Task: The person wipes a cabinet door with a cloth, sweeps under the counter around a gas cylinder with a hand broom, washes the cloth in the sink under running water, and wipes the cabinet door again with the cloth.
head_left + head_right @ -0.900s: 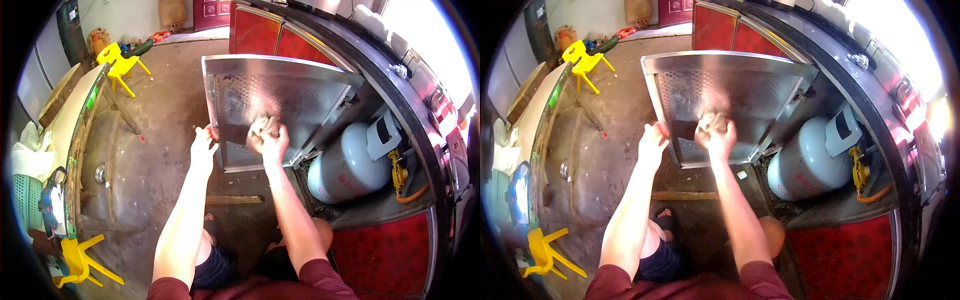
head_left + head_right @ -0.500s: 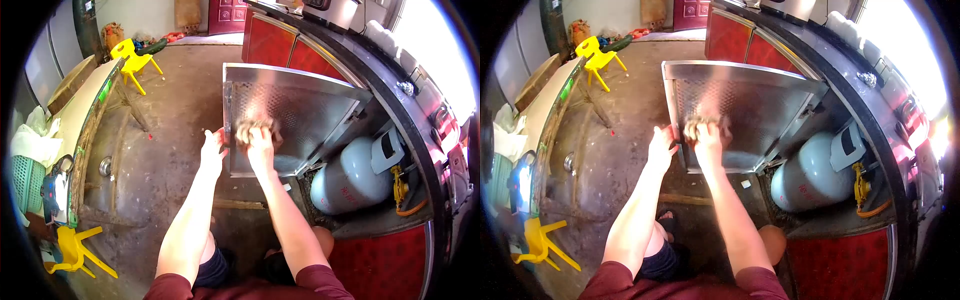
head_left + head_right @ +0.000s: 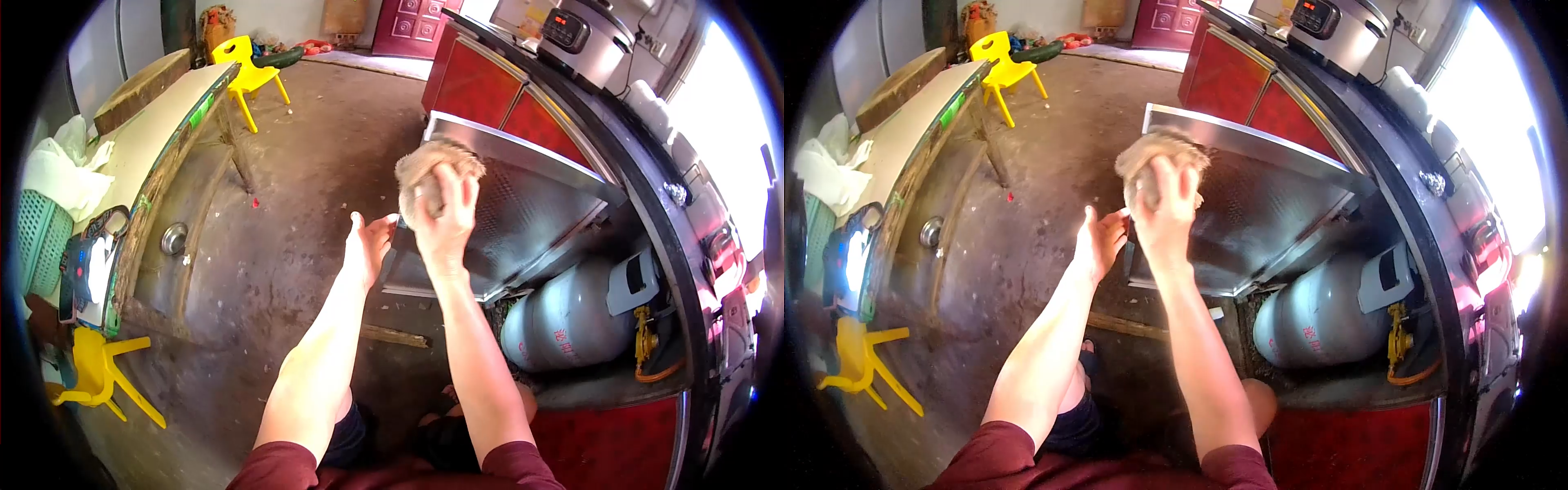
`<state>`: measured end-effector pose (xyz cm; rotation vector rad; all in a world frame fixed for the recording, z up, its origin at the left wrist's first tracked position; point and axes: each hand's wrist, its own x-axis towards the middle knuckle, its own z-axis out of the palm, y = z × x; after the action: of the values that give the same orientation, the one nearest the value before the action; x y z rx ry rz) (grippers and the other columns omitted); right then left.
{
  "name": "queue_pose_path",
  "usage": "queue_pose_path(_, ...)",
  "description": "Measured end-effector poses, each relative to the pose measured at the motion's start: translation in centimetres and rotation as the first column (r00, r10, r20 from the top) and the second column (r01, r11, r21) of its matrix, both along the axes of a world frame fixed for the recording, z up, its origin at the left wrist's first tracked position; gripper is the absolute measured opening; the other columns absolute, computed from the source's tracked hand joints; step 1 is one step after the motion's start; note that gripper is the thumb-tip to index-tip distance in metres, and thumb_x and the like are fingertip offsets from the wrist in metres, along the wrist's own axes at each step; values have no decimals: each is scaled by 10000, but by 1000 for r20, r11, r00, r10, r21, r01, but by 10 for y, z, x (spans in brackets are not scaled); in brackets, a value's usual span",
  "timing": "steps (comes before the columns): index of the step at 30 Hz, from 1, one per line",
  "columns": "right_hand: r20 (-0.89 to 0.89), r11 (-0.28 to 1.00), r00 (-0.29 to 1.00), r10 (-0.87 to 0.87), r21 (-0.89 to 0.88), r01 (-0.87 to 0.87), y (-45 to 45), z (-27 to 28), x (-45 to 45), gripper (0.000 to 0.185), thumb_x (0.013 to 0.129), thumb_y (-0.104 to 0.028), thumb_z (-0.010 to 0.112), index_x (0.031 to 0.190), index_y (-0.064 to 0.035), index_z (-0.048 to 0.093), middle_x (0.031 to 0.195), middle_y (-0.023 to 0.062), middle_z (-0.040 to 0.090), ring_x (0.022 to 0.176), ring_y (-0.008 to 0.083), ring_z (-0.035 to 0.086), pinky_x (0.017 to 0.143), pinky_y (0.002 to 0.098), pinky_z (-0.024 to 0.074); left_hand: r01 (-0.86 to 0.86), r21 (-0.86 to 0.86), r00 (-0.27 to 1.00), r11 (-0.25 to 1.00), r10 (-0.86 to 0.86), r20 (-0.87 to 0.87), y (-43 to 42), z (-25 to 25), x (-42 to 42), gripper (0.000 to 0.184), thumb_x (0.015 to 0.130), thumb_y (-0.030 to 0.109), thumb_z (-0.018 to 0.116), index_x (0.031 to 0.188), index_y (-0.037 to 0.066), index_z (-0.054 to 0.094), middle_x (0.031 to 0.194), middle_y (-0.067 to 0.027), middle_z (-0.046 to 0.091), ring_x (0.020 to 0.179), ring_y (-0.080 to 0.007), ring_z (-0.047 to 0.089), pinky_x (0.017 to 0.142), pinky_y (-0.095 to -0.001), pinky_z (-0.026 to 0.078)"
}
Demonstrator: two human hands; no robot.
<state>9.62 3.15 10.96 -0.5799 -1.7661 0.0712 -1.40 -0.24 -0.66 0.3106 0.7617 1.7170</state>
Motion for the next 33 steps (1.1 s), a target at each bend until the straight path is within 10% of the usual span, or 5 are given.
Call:
queue_pose_path(10, 289, 998, 957, 16, -66, 4, -7, -121, 1, 180, 780, -17, 638, 959, -26, 647, 1059, 184, 591, 913, 344, 585, 795, 402, 489, -136, 49, 991, 989, 136, 6, 17, -11, 1, 710, 989, 539, 156, 1161, -26, 549, 1109, -134, 606, 955, -213, 548, 889, -344, 405)
queue_pose_path(15, 117, 783, 972, 205, -615, -91, -19, -98, 5, 210, 766, -27, 649, 976, -28, 657, 966, 162, 596, 906, 309, 614, 794, 359, 490, -121, 51, 991, 991, 118, 57, 9, -3, 1, 731, 986, 543, 151, 1203, -49, 521, 1165, -167, 592, 1033, -232, 550, 934, -350, 398)
queue_pose_path(24, -221, 993, 975, 2, -112, -28, -14, 29, 5, 406, 758, -26, 676, 1151, -57, 579, 1047, 175, 543, 1002, 345, 561, 845, 381, 462, 8, -100, 980, 995, -28, -195, -4, 5, 14, 835, 914, 683, 177, 1403, 30, 354, 1458, -95, 370, 1377, -230, 260, 1103, -473, 133)
queue_pose_path(30, 296, 994, 949, -107, 45, 98, -9, -17, -7, 470, 752, -77, 656, 1214, -91, 572, 1206, 217, 487, 1128, 378, 492, 928, 441, 440, 31, -86, 982, 996, -47, -182, 1, 0, 9, 869, 913, 682, 205, 1445, -5, 233, 1488, -144, 299, 1368, -248, 276, 1097, -454, 198)
queue_pose_path(33, 361, 1000, 933, -5, -5, 8, -5, -77, 2, 383, 790, -31, 600, 1168, -90, 621, 1253, 218, 485, 1118, 383, 511, 930, 435, 445, -8, 23, 997, 1000, 10, -77, 7, -4, 13, 710, 955, 610, 208, 1297, 48, 474, 1270, -112, 531, 1165, -216, 490, 983, -385, 367)
